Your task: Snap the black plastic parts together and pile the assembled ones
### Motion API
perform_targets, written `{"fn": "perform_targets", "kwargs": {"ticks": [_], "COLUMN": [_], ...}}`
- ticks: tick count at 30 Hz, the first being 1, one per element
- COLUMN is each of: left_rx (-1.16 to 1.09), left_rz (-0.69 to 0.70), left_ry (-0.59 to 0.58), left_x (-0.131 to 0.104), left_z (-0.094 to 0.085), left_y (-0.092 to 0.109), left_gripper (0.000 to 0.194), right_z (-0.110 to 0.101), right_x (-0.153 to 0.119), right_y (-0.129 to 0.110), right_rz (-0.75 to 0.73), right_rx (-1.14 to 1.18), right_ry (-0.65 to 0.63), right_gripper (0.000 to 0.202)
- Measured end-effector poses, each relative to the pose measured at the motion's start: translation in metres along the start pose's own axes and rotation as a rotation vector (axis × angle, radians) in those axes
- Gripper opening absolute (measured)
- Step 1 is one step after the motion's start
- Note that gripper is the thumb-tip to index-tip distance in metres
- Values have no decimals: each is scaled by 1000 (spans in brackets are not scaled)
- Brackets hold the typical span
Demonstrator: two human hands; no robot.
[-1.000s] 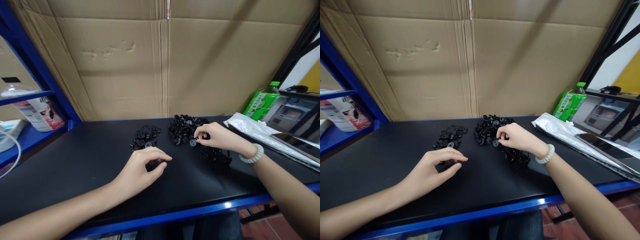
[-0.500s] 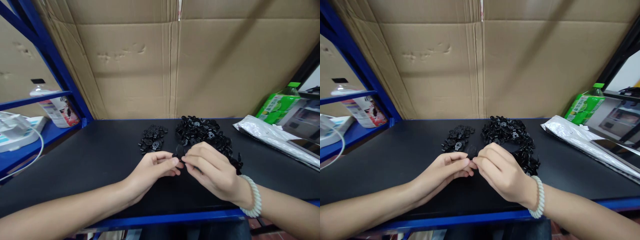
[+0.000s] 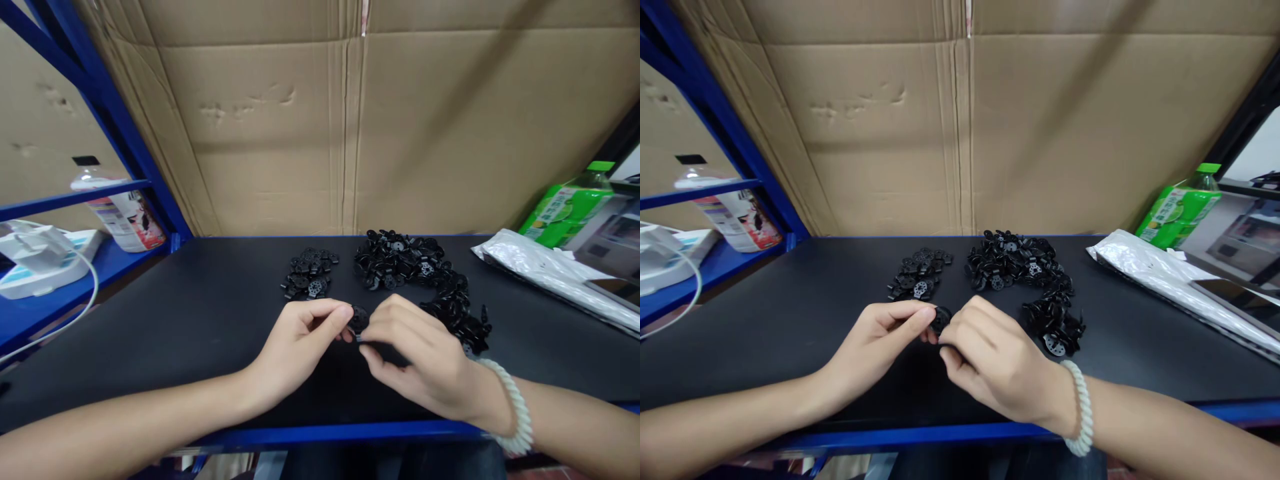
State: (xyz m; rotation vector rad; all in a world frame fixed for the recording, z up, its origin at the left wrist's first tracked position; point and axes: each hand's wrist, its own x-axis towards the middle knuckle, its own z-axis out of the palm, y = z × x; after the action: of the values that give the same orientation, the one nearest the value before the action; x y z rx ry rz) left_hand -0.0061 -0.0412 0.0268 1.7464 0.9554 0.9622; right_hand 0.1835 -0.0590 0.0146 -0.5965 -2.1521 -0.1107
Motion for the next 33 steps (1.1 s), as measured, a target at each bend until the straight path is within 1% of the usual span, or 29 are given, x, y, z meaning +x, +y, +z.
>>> {"fn": "perform_targets", "kwargs": {"ticks": [2, 4, 5, 7, 12, 17, 20, 24, 26, 28, 31, 33], "left_rx": [46, 90, 112, 154, 222, 229, 183, 30, 14, 72, 252, 443], "left_rz": [33, 68, 79, 79, 96, 115, 88, 26, 37, 71, 122, 153], "left_ry": [4, -1, -6, -22, -38, -49, -53, -1, 24, 81, 252, 293], "left_x": [-1, -1, -2, -3, -4, -2, -2, 1, 7, 17, 35, 46], "left_z": [-1, -1, -1, 0, 0, 0, 2, 1, -5, -17, -40, -55], "left_y": [2, 3, 2, 2, 2, 3, 3, 1, 0, -1, -7, -14], "left_gripper": [28, 26, 26, 28, 31, 31, 29, 17, 15, 15, 16, 20], "right_z": [0, -1, -1, -1, 2, 2, 2, 4, 3, -1, -12, -22], "right_x": [0, 2, 3, 4, 2, 1, 1, 2, 3, 5, 9, 12], "right_y": [1, 3, 4, 7, 10, 7, 6, 9, 10, 14, 25, 38], "right_rz": [286, 521, 591, 652, 666, 664, 659, 668, 664, 654, 659, 674], "right_rx": [231, 416, 484, 568, 594, 571, 563, 571, 586, 579, 491, 425], "right_ry": [-2, -71, -113, -154, -139, -105, -79, -83, -106, -106, -9, 92], "right_gripper": [13, 6, 8, 15, 15, 15, 15, 15, 15, 17, 19, 19]}}
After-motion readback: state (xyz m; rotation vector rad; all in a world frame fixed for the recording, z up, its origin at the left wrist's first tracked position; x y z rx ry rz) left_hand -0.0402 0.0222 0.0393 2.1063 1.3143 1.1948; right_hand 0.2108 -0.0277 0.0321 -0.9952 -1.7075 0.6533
